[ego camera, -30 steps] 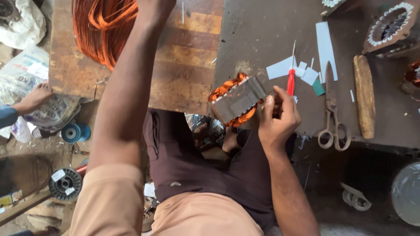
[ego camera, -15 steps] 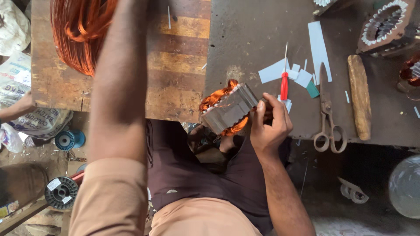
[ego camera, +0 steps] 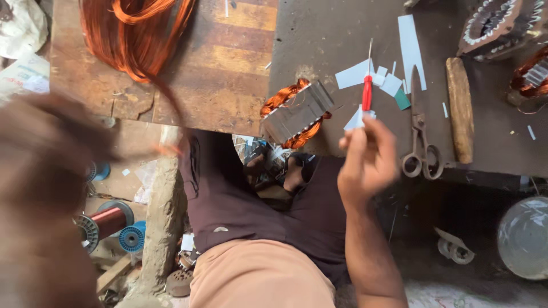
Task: The person is winding copper wire around a laminated metal core, likely a transformer or motor stator. They use their hands to wrap the wire and a red-handled screwdriver to push the coils into the slots. The person also inserts small white paper strips between the windings.
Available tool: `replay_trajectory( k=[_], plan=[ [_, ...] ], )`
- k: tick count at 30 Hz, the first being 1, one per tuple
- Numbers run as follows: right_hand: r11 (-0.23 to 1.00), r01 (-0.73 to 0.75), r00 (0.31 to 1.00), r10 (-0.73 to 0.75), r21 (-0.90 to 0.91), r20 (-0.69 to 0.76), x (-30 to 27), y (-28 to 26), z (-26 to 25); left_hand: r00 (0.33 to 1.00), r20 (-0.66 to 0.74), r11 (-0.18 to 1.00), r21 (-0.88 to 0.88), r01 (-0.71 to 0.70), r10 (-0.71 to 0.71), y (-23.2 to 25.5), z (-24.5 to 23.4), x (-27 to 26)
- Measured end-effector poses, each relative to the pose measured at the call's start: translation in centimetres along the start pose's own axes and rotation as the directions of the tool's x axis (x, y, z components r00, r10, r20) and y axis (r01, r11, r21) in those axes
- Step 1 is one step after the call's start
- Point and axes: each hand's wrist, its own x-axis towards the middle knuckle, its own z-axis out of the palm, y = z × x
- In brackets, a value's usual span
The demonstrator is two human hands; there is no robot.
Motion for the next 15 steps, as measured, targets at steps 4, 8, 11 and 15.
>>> replay_trajectory(
  k=[4,8,11,15],
  plan=[
    [0.891,-0.285,0.930,0.167,0.354,0.327,-4.6,-4.2,-0.8,0.866,0.489,0.766,-0.515,0.384,-0.105,-4.7,10.5,-6.1],
    [0.732,-0.520,0.814,0.268,0.440,0.515,-8.2,-3.3,-1.0,0.794,0.599,0.606,-0.596,0.527,-0.101,-6.1,14.8,-7.1],
    [0.706,-0.589,0.763,0.325,0.393,0.559,-9.1,-2.7,-1.6,0.732,0.680,0.653,-0.535,0.536,-0.044,-5.7,15.0,-7.1],
    [0.935,-0.354,0.784,0.309,-0.021,0.538,-6.7,-5.2,-4.7,0.547,0.836,0.936,-0.228,0.269,0.047,-3.1,13.8,-5.8]
  ],
)
